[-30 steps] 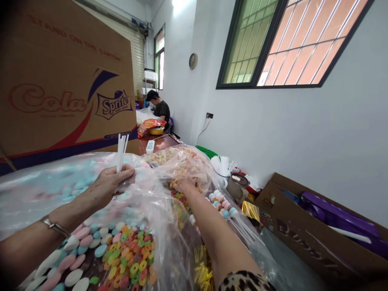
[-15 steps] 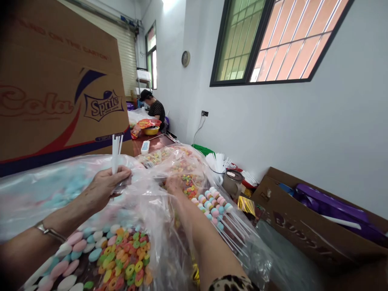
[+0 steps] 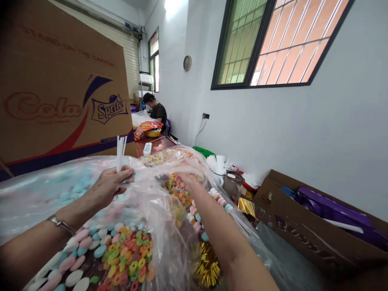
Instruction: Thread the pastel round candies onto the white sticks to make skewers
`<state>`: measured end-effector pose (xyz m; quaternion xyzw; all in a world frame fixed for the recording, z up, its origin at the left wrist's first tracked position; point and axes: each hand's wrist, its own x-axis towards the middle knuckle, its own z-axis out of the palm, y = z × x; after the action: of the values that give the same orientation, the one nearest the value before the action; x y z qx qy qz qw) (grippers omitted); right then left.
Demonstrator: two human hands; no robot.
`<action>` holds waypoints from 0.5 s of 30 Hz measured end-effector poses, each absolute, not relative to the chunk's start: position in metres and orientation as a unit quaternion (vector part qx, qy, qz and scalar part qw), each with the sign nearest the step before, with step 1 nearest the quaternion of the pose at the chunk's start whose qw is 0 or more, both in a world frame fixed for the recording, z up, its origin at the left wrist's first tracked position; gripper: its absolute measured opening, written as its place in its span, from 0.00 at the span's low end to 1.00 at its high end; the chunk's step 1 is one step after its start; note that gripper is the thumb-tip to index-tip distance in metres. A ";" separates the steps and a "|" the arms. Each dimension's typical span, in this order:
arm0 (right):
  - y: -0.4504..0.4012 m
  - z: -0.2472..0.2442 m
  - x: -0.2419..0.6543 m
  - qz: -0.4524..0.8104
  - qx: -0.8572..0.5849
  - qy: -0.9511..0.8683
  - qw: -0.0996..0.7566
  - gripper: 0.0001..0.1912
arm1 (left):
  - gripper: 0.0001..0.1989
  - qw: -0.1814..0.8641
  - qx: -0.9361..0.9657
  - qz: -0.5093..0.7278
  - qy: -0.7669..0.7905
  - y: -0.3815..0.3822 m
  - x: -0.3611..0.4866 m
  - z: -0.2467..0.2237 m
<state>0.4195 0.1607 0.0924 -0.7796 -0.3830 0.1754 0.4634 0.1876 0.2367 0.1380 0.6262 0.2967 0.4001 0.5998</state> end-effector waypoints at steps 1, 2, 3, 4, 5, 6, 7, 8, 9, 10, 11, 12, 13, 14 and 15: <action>0.154 0.096 0.417 0.200 -0.768 -0.383 0.472 0.13 | 0.13 0.599 0.626 0.403 0.294 0.238 0.189 0.138; 0.148 0.099 0.413 0.226 -0.754 -0.379 0.487 0.12 | 0.12 0.598 0.626 0.407 0.293 0.239 0.191 0.138; 0.141 0.104 0.409 0.250 -0.737 -0.372 0.506 0.12 | 0.12 0.595 0.624 0.412 0.293 0.240 0.192 0.138; 0.135 0.109 0.405 0.273 -0.719 -0.369 0.521 0.11 | 0.12 0.593 0.623 0.418 0.294 0.241 0.193 0.139; 0.127 0.115 0.399 0.295 -0.701 -0.368 0.535 0.11 | 0.12 0.590 0.621 0.423 0.296 0.242 0.193 0.139; 0.120 0.123 0.393 0.312 -0.685 -0.367 0.546 0.11 | 0.12 0.587 0.619 0.427 0.299 0.242 0.194 0.140; 0.112 0.132 0.385 0.331 -0.665 -0.368 0.559 0.12 | 0.12 0.585 0.617 0.430 0.301 0.242 0.194 0.140; 0.104 0.141 0.376 0.355 -0.638 -0.369 0.575 0.13 | 0.12 0.584 0.617 0.433 0.303 0.242 0.193 0.140; 0.096 0.151 0.366 0.382 -0.605 -0.370 0.593 0.14 | 0.11 0.582 0.616 0.435 0.305 0.242 0.193 0.141; 0.087 0.159 0.353 0.420 -0.557 -0.370 0.614 0.16 | 0.11 0.581 0.616 0.435 0.305 0.242 0.192 0.141; 0.079 0.167 0.339 0.458 -0.508 -0.370 0.629 0.17 | 0.11 0.580 0.617 0.435 0.306 0.242 0.191 0.141; 0.073 0.172 0.325 0.486 -0.471 -0.372 0.635 0.18 | 0.11 0.580 0.618 0.434 0.307 0.241 0.190 0.141; 0.067 0.174 0.309 0.505 -0.449 -0.375 0.634 0.17 | 0.11 0.579 0.618 0.433 0.308 0.241 0.188 0.140; 0.064 0.172 0.294 0.519 -0.442 -0.380 0.625 0.17 | 0.10 0.579 0.619 0.432 0.309 0.241 0.187 0.140; 0.062 0.166 0.280 0.526 -0.443 -0.387 0.614 0.16 | 0.10 0.578 0.619 0.431 0.310 0.241 0.186 0.140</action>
<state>0.2796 0.0620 0.1664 -0.4429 -0.3869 0.5261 0.6143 0.1856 0.2412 0.1397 0.6195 0.3103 0.4314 0.5779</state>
